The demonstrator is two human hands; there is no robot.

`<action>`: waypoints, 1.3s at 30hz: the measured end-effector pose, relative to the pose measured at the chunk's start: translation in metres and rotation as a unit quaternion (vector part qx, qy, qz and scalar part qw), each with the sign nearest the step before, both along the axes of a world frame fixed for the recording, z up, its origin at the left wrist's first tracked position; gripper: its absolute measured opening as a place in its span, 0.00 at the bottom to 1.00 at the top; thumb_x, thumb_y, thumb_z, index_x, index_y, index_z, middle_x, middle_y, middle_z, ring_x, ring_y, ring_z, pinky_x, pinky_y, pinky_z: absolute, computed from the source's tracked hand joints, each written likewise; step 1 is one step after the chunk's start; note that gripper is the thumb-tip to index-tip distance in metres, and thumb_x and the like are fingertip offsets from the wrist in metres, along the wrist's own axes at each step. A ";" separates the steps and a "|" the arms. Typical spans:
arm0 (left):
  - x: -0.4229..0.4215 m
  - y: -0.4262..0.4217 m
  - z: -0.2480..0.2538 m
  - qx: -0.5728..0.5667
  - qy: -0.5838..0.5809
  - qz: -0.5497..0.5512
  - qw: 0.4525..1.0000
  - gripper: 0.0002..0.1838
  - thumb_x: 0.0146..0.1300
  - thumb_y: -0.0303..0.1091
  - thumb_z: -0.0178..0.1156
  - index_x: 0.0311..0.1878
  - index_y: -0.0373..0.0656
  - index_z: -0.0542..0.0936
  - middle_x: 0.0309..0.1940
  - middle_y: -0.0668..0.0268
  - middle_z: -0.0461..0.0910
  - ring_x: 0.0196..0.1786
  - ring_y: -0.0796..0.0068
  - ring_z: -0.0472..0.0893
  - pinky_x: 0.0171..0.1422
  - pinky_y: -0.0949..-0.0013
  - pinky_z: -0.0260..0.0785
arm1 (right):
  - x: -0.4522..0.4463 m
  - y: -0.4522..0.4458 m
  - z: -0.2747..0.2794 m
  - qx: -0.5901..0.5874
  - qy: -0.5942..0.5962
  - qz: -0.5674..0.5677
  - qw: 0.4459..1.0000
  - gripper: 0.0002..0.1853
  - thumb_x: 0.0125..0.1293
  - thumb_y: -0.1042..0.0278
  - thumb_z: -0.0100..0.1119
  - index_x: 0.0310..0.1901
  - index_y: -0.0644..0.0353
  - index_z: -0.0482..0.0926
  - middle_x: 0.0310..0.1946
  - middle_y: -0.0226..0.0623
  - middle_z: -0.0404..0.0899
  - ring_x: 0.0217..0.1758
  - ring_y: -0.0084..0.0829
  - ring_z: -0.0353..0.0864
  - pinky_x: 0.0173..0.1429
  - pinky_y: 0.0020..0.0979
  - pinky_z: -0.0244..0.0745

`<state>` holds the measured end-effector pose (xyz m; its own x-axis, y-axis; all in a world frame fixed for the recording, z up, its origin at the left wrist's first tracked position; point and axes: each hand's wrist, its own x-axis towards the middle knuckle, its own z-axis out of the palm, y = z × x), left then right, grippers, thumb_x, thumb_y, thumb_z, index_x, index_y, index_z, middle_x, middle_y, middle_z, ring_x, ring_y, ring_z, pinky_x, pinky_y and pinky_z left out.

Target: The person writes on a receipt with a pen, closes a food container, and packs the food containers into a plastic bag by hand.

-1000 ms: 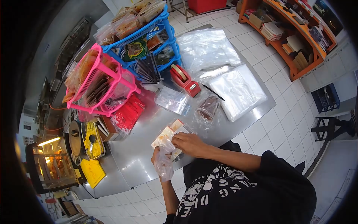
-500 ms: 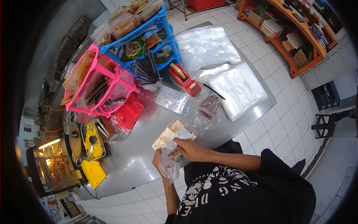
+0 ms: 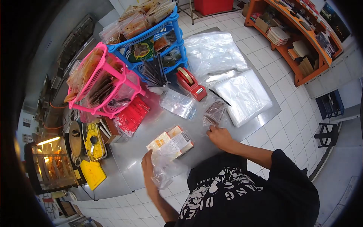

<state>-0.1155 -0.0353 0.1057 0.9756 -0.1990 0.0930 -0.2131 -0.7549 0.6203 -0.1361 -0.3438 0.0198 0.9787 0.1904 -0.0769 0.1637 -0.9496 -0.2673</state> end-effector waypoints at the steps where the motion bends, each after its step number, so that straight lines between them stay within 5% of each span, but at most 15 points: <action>1: -0.005 0.009 0.018 0.032 0.004 -0.020 0.999 0.27 0.50 0.23 0.62 0.57 0.38 0.74 0.52 0.51 0.76 0.57 0.51 0.73 0.62 0.57 0.64 | 0.003 -0.008 0.002 0.003 0.011 0.010 1.000 0.11 0.56 0.76 0.57 0.41 0.60 0.81 0.43 0.41 0.78 0.39 0.40 0.84 0.37 0.37 0.81; 4: -0.009 -0.006 0.079 0.065 -0.012 0.080 0.995 0.24 0.56 0.20 0.60 0.58 0.37 0.74 0.53 0.52 0.76 0.56 0.54 0.76 0.61 0.59 0.67 | 0.003 -0.021 0.041 0.200 -0.042 -0.009 0.979 0.08 0.59 0.76 0.57 0.40 0.61 0.83 0.42 0.40 0.77 0.39 0.40 0.83 0.41 0.37 0.79; 9: -0.020 -0.094 0.093 -0.159 0.026 -0.031 0.986 0.15 0.62 0.25 0.61 0.52 0.35 0.77 0.47 0.53 0.80 0.50 0.55 0.80 0.58 0.60 0.70 | 0.006 -0.037 0.099 0.366 -0.024 -0.031 0.930 0.09 0.61 0.78 0.62 0.43 0.60 0.84 0.39 0.37 0.78 0.39 0.36 0.81 0.44 0.34 0.76; 11: -0.017 -0.125 0.058 -0.123 0.065 -0.134 0.981 0.22 0.64 0.33 0.61 0.59 0.35 0.71 0.54 0.50 0.75 0.54 0.52 0.77 0.61 0.58 0.68 | 0.005 -0.046 0.112 0.408 -0.023 -0.038 0.912 0.10 0.60 0.78 0.63 0.44 0.59 0.84 0.37 0.36 0.78 0.39 0.32 0.80 0.44 0.32 0.75; 14: -0.014 -0.160 0.004 -0.037 -0.027 -0.059 0.997 0.27 0.67 0.38 0.59 0.63 0.34 0.65 0.59 0.45 0.69 0.60 0.45 0.72 0.65 0.56 0.65 | 0.002 -0.056 0.119 0.470 0.001 -0.045 0.882 0.10 0.61 0.77 0.64 0.45 0.59 0.84 0.36 0.35 0.79 0.40 0.29 0.80 0.45 0.29 0.75; 17: -0.003 -0.158 -0.042 -0.141 0.065 -0.031 0.987 0.32 0.65 0.38 0.62 0.66 0.34 0.62 0.60 0.39 0.67 0.64 0.39 0.68 0.70 0.51 0.58 | -0.005 -0.060 0.114 0.504 0.050 -0.036 0.861 0.10 0.61 0.75 0.65 0.45 0.59 0.84 0.36 0.34 0.79 0.40 0.27 0.80 0.45 0.29 0.74; 20: 0.009 -0.158 -0.060 -0.276 0.129 0.015 0.952 0.31 0.64 0.36 0.62 0.66 0.33 0.63 0.60 0.42 0.68 0.61 0.45 0.72 0.65 0.50 0.64 | -0.010 -0.058 0.109 0.526 0.097 -0.012 0.845 0.10 0.61 0.76 0.65 0.45 0.60 0.84 0.38 0.35 0.80 0.41 0.27 0.80 0.46 0.28 0.75; 22: 0.020 -0.158 -0.048 -0.242 0.222 -0.011 0.944 0.33 0.63 0.34 0.64 0.67 0.35 0.61 0.61 0.46 0.68 0.60 0.52 0.74 0.61 0.55 0.70 | -0.017 -0.051 0.101 0.544 0.095 0.012 0.834 0.10 0.60 0.77 0.66 0.44 0.62 0.84 0.38 0.35 0.80 0.41 0.26 0.80 0.45 0.26 0.76; 26: 0.018 -0.152 -0.045 -0.226 0.249 -0.057 0.940 0.33 0.57 0.25 0.66 0.65 0.37 0.65 0.54 0.47 0.75 0.53 0.58 0.80 0.54 0.62 0.76 | -0.024 -0.044 0.103 0.569 0.052 -0.025 0.820 0.09 0.60 0.78 0.65 0.43 0.62 0.84 0.36 0.34 0.80 0.40 0.25 0.81 0.45 0.27 0.76; 29: 0.015 -0.138 -0.044 -0.169 0.216 -0.091 0.957 0.25 0.55 0.23 0.65 0.58 0.36 0.72 0.41 0.50 0.81 0.44 0.61 0.83 0.48 0.64 0.77 | -0.025 -0.054 0.114 0.489 0.066 -0.070 0.867 0.11 0.59 0.77 0.65 0.45 0.60 0.84 0.37 0.35 0.80 0.40 0.29 0.80 0.44 0.30 0.73; 32: 0.009 -0.137 0.003 -0.066 0.056 -0.077 0.993 0.16 0.57 0.22 0.62 0.49 0.35 0.76 0.31 0.53 0.82 0.34 0.64 0.83 0.40 0.66 0.75 | -0.025 -0.059 0.126 0.419 0.044 -0.094 0.902 0.11 0.58 0.76 0.65 0.44 0.58 0.84 0.36 0.36 0.80 0.38 0.31 0.80 0.42 0.30 0.73; 35: 0.001 -0.141 0.040 -0.184 0.101 -0.073 0.975 0.12 0.57 0.22 0.61 0.46 0.36 0.77 0.31 0.55 0.81 0.31 0.66 0.81 0.35 0.65 0.71 | -0.025 -0.055 0.138 0.372 0.057 -0.096 0.922 0.10 0.59 0.76 0.64 0.44 0.59 0.84 0.35 0.38 0.79 0.37 0.35 0.80 0.42 0.32 0.74; 39: -0.003 -0.143 0.034 -0.158 0.160 -0.074 0.972 0.11 0.58 0.24 0.62 0.45 0.37 0.76 0.29 0.57 0.80 0.31 0.67 0.81 0.35 0.67 0.71 | -0.020 -0.054 0.129 0.295 0.023 -0.110 0.949 0.09 0.60 0.76 0.62 0.43 0.61 0.83 0.35 0.39 0.77 0.37 0.38 0.80 0.42 0.33 0.74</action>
<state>-0.1187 -0.1782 0.1401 0.9272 -0.3508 -0.1315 -0.0629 -0.4918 0.8684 -0.1560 -0.3979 0.1486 0.9979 0.0048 -0.0649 -0.0467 -0.6422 -0.7651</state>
